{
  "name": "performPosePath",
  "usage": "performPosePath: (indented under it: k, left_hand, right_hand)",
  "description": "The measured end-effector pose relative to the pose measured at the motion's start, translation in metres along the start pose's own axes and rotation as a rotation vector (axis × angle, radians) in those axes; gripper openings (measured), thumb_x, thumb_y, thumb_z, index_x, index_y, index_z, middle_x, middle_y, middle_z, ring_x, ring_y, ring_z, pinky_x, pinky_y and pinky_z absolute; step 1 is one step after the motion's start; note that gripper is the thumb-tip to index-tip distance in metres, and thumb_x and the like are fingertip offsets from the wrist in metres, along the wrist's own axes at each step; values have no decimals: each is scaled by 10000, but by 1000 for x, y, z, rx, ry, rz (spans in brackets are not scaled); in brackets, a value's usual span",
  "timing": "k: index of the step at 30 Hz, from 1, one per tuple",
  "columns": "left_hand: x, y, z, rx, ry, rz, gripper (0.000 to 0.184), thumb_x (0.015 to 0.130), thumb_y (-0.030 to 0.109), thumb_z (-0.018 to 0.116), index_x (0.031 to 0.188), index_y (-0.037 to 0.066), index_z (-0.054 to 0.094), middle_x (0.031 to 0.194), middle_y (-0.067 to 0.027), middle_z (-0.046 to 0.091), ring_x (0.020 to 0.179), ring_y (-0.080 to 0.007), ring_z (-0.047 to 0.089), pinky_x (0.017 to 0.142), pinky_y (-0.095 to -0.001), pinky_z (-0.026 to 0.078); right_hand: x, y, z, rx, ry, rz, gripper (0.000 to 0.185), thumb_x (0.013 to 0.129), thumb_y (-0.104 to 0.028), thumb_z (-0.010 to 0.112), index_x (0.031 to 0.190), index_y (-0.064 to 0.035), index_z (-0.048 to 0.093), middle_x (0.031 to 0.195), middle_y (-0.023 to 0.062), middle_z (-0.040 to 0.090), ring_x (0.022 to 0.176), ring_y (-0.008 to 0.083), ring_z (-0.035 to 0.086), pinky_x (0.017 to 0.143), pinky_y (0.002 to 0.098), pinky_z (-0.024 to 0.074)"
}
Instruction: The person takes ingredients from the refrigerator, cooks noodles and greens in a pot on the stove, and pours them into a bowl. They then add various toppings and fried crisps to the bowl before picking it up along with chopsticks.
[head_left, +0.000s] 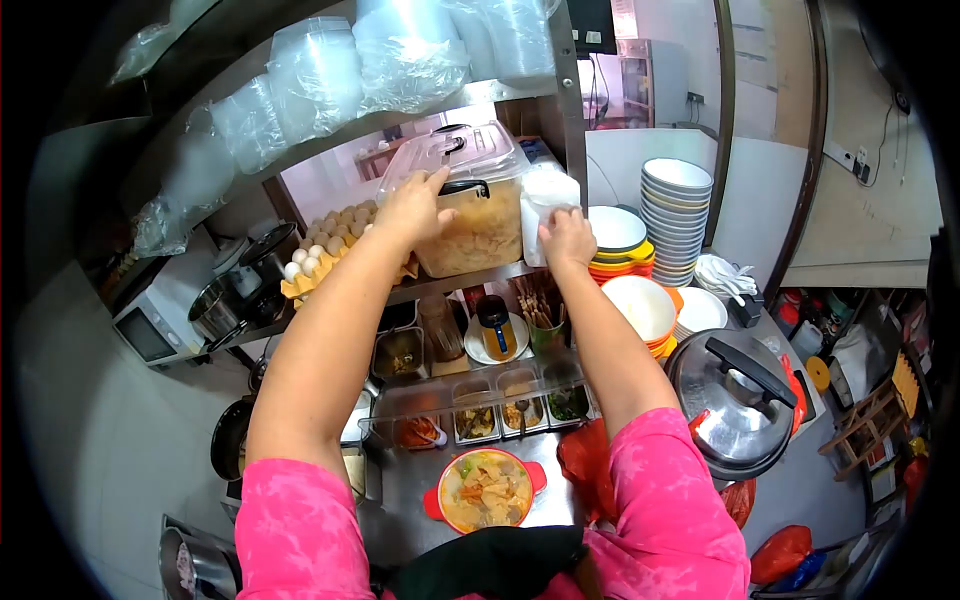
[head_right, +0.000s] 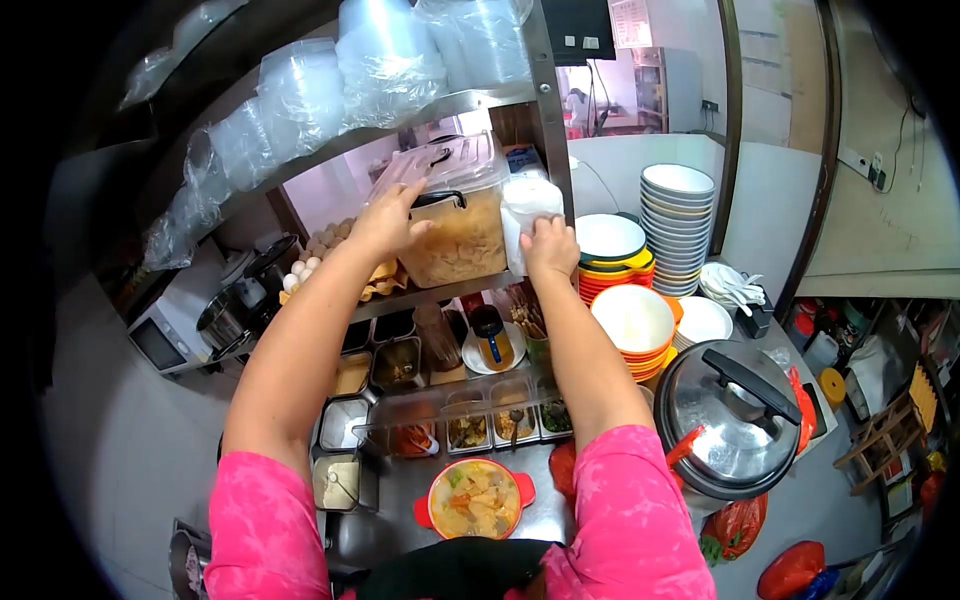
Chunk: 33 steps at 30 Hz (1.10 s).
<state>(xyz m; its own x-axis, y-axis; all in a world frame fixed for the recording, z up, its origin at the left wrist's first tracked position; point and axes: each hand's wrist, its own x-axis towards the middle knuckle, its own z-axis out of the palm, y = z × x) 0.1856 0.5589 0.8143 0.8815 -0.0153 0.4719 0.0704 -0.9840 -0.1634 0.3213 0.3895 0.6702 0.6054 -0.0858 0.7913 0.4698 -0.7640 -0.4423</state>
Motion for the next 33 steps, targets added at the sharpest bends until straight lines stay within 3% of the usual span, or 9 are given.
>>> performPosePath:
  k: [11,17,22,25,27,28,30,32,33]
  left_hand:
    - [12,-2,9,-29,199,192,539,774,270,594,1250,116,392,1240,-111,444,1130,-267,426,921,-388,359]
    - [37,3,6,-283,49,132,351,768,204,623,1080,55,561,1103,-151,545,1018,-302,513,868,-335,403]
    - [38,2,3,-313,-51,73,396,770,214,620,1125,64,532,1155,-143,517,1076,-290,479,906,-333,375]
    - [25,12,11,-234,81,175,417,781,215,604,1162,77,504,1211,-128,476,1142,-287,424,945,-340,336]
    - [0,32,11,75,588,238,397,793,210,588,1159,84,505,1217,-115,462,1123,-293,426,932,-377,334]
    - [-13,40,13,72,581,243,397,793,210,588,1159,84,505,1217,-115,462,1123,-293,426,932,-377,334]
    - [-36,52,17,-183,521,233,317,792,209,588,1076,75,541,1046,-100,551,974,-259,511,841,-385,393]
    - [-51,59,59,-738,238,78,266,834,282,539,987,64,546,871,-66,572,816,-188,536,725,-337,432]
    - [-64,75,64,-1057,65,-34,322,855,354,483,993,68,538,826,-51,565,788,-160,535,699,-317,439]
  right_hand:
    - [-3,-8,5,75,-20,124,166,632,-226,686,737,-148,583,855,36,527,857,251,508,700,350,447]
    - [-6,2,4,170,-22,95,105,676,-227,648,733,-143,622,832,20,569,806,244,529,678,342,450]
    - [-12,8,0,326,54,13,95,737,-197,607,742,-109,640,779,42,580,756,259,542,661,344,446]
    - [-16,12,-6,399,37,15,81,739,-175,610,751,-99,635,786,41,582,762,260,544,666,343,443]
    - [-23,15,-10,533,79,-17,54,724,-124,619,746,-74,615,817,83,548,769,263,530,666,338,432]
    - [-26,12,-23,530,78,-9,54,724,-124,619,746,-74,615,817,83,548,769,263,530,666,338,432]
    - [-35,5,-54,630,242,-126,54,719,-79,605,727,-33,578,845,115,498,777,260,505,664,332,416]
    - [-51,2,-83,959,167,-148,57,751,-36,560,752,-9,510,812,83,480,699,171,507,578,267,408]
    - [-62,-6,-108,1275,-84,43,44,773,-37,543,776,-15,505,790,61,489,616,130,490,521,235,395]
